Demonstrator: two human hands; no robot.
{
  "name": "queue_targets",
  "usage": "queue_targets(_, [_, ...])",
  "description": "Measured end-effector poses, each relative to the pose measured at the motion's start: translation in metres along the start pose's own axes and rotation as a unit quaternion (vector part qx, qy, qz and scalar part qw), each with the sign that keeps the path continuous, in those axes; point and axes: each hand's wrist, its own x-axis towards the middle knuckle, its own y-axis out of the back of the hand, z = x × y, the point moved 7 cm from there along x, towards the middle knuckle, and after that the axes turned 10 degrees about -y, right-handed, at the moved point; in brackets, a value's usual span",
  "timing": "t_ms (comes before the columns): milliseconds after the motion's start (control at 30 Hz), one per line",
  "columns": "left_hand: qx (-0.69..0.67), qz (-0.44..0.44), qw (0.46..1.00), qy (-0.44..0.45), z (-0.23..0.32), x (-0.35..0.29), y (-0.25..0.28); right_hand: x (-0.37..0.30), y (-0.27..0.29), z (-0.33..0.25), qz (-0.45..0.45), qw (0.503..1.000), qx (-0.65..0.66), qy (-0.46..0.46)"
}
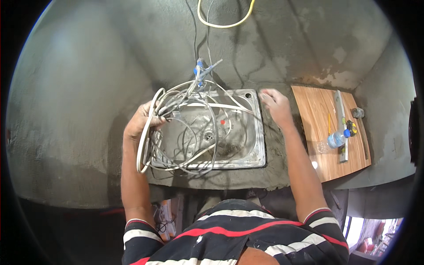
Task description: The person organizes a bundle of electrical wires, removes a metal sink from a concrete countertop cutout, and then applies wet cement to the interior edges of the cutout using a trowel and a sponge.
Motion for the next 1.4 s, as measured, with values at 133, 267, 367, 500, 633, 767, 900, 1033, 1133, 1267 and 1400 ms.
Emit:
queue_targets(133, [-0.021,0.025,0.999,0.013,-0.013,0.002,0.003,0.066,-0.079,-0.041,-0.123,0.986,0.072,0.080])
queue_targets(267, [-0.033,0.050,0.998,0.009,-0.021,-0.006,0.014,0.071,-0.140,-0.078,-0.209,0.977,0.037,0.025])
queue_targets(367, [-0.054,0.064,0.996,0.035,-0.033,-0.003,0.018,0.083,-0.163,-0.086,-0.213,0.969,-0.001,0.125])
queue_targets(500, [-0.062,0.072,0.994,0.046,-0.050,0.000,0.034,0.088,-0.192,-0.059,-0.312,0.940,-0.116,0.075])
queue_targets(633, [-0.047,0.051,0.996,0.059,-0.052,0.020,0.031,0.082,-0.213,-0.036,-0.280,0.867,-0.308,0.275])
queue_targets(767, [0.012,0.055,0.997,0.056,-0.051,0.037,0.022,0.078,-0.214,-0.038,-0.151,0.913,-0.331,0.183])
queue_targets(900, [0.016,0.007,0.999,0.047,-0.049,0.041,0.005,0.088,-0.224,0.005,-0.267,0.838,-0.451,0.152])
queue_targets(1033, [0.009,0.095,0.995,0.030,-0.030,0.020,0.007,0.062,-0.215,-0.018,-0.389,0.811,-0.426,0.098])
queue_targets(1133, [-0.030,0.159,0.985,-0.054,0.020,-0.003,0.014,0.040,-0.223,-0.069,-0.397,0.807,-0.390,0.197])
queue_targets(1267, [-0.024,0.197,0.970,-0.143,0.052,0.001,0.036,0.052,-0.220,-0.089,-0.359,0.908,-0.196,0.089])
queue_targets(1400, [0.132,0.226,0.943,-0.205,0.120,0.008,0.030,0.073,-0.190,-0.118,-0.296,0.955,-0.009,-0.001])
